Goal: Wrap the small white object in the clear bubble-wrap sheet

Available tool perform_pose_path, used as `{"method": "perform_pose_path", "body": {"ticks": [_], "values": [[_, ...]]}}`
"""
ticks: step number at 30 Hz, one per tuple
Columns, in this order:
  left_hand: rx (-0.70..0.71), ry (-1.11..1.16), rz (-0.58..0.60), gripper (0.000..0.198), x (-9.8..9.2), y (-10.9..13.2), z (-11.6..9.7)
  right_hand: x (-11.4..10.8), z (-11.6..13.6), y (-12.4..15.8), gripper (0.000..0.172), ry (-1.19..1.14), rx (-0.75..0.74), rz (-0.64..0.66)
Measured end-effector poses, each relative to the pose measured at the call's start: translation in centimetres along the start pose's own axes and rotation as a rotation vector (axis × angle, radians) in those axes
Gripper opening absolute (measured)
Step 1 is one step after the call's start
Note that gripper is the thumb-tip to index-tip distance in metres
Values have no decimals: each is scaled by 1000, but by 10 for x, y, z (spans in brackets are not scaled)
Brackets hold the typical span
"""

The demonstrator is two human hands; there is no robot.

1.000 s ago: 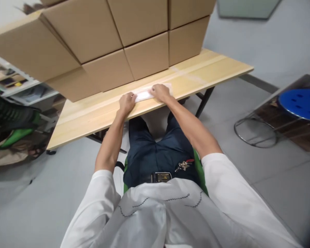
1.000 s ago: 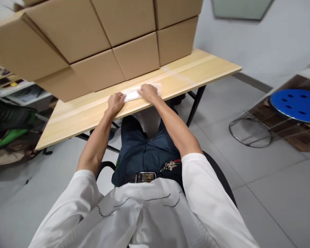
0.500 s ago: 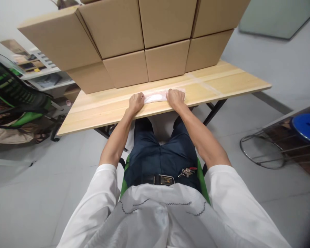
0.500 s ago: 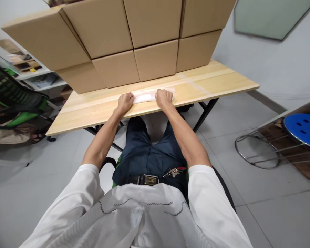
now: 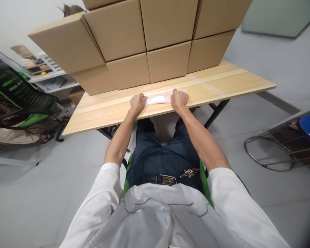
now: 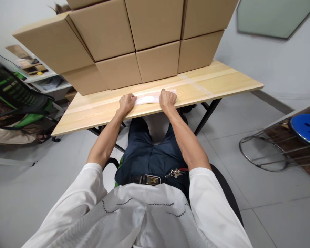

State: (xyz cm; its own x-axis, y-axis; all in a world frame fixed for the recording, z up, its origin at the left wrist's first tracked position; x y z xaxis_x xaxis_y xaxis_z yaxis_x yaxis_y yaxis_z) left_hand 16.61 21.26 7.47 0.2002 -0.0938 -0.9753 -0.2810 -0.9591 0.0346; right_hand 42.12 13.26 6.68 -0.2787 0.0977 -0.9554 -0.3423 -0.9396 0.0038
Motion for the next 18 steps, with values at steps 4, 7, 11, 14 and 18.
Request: {"method": "perform_pose_path", "body": {"ticks": [4,7,11,14,18], "values": [[-28,-12,5,50,0,-5,1,1,-1,-1,50,-5,2,5],[-47,-3,0,56,-1,-4,3,-1,0,1,51,0,6,0],[-75,61,-76,62,-9,10,12,-1,3,2,49,5,1,9],[8,75,-183,60,-17,23,9,-1,4,1,47,1,1,19],[281,73,-240,68,-8,34,-32,-1,3,1,47,4,0,19]]}}
Point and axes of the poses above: each hand's wrist, its own y-axis away from the middle knuckle, its own x-axis out of the palm, z = x × y, the point moved 8 cm from there along -y, towards the middle knuckle, and after that the axes turned 14 degrees about z, right-handed, at the moved point
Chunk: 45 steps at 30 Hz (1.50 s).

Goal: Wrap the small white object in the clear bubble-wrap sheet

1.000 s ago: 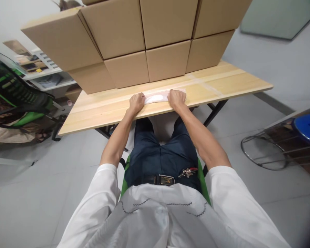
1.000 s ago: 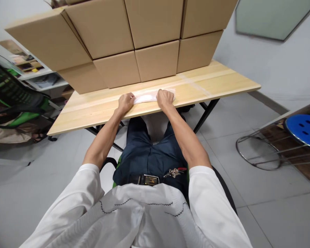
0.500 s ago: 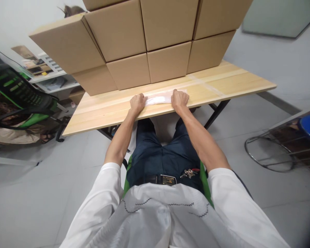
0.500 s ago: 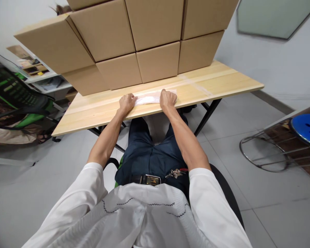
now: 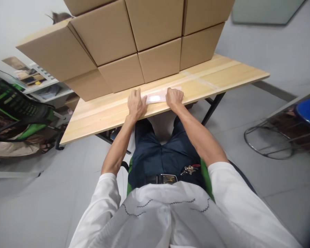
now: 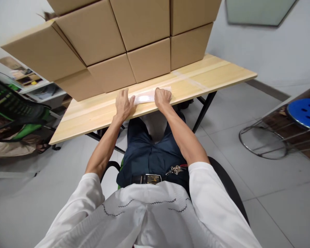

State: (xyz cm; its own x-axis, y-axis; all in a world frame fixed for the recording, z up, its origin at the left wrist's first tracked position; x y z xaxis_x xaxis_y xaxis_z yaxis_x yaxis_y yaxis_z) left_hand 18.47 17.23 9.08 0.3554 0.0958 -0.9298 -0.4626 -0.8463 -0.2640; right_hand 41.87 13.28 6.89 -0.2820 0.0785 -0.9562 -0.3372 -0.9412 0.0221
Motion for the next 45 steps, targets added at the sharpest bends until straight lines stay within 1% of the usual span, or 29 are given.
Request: {"method": "perform_pose_path", "body": {"ticks": [2,4,6,8,10,16,21,23,26,28,29,32,34,35,37,39,41,43,45], "values": [[124,13,44,70,15,0,-31,-1,1,2,47,9,-6,1],[176,-17,137,69,31,0,-60,-3,2,4,46,17,-10,4],[156,-66,252,68,45,1,-77,-4,3,6,46,17,-9,17],[120,-90,331,67,52,3,-82,-4,4,6,46,5,-4,39],[112,-91,350,65,51,4,-81,-4,4,5,46,-17,-5,52],[185,-137,302,52,43,-4,-75,-9,2,8,49,-138,-1,107],[232,-177,279,57,47,-13,-70,-19,-3,7,44,-152,11,91],[207,-169,260,62,49,-18,-64,-21,-5,4,42,-159,0,67],[184,-181,285,65,52,-20,-60,-22,-4,3,41,-166,-43,16],[183,-202,297,66,51,-18,-61,-23,0,4,38,-163,-103,-36],[182,-214,297,66,50,-17,-61,-25,5,6,36,-145,-161,-74],[168,-248,294,65,46,-15,-63,-26,26,14,29,-18,-434,-204],[147,-265,300,62,44,-16,-63,-21,40,20,26,81,-620,-242],[135,-269,305,61,43,-16,-63,-17,44,22,25,112,-677,-238],[112,-265,311,59,41,-17,-63,-9,48,22,23,150,-723,-214],[100,-249,310,59,40,-18,-63,-3,48,20,23,166,-719,-187],[90,-229,310,59,40,-20,-62,1,48,20,26,175,-716,-168],[86,-217,319,57,42,-23,-59,3,47,20,30,177,-722,-153],[86,-225,322,54,45,-26,-56,5,45,20,30,166,-729,-144]]}}
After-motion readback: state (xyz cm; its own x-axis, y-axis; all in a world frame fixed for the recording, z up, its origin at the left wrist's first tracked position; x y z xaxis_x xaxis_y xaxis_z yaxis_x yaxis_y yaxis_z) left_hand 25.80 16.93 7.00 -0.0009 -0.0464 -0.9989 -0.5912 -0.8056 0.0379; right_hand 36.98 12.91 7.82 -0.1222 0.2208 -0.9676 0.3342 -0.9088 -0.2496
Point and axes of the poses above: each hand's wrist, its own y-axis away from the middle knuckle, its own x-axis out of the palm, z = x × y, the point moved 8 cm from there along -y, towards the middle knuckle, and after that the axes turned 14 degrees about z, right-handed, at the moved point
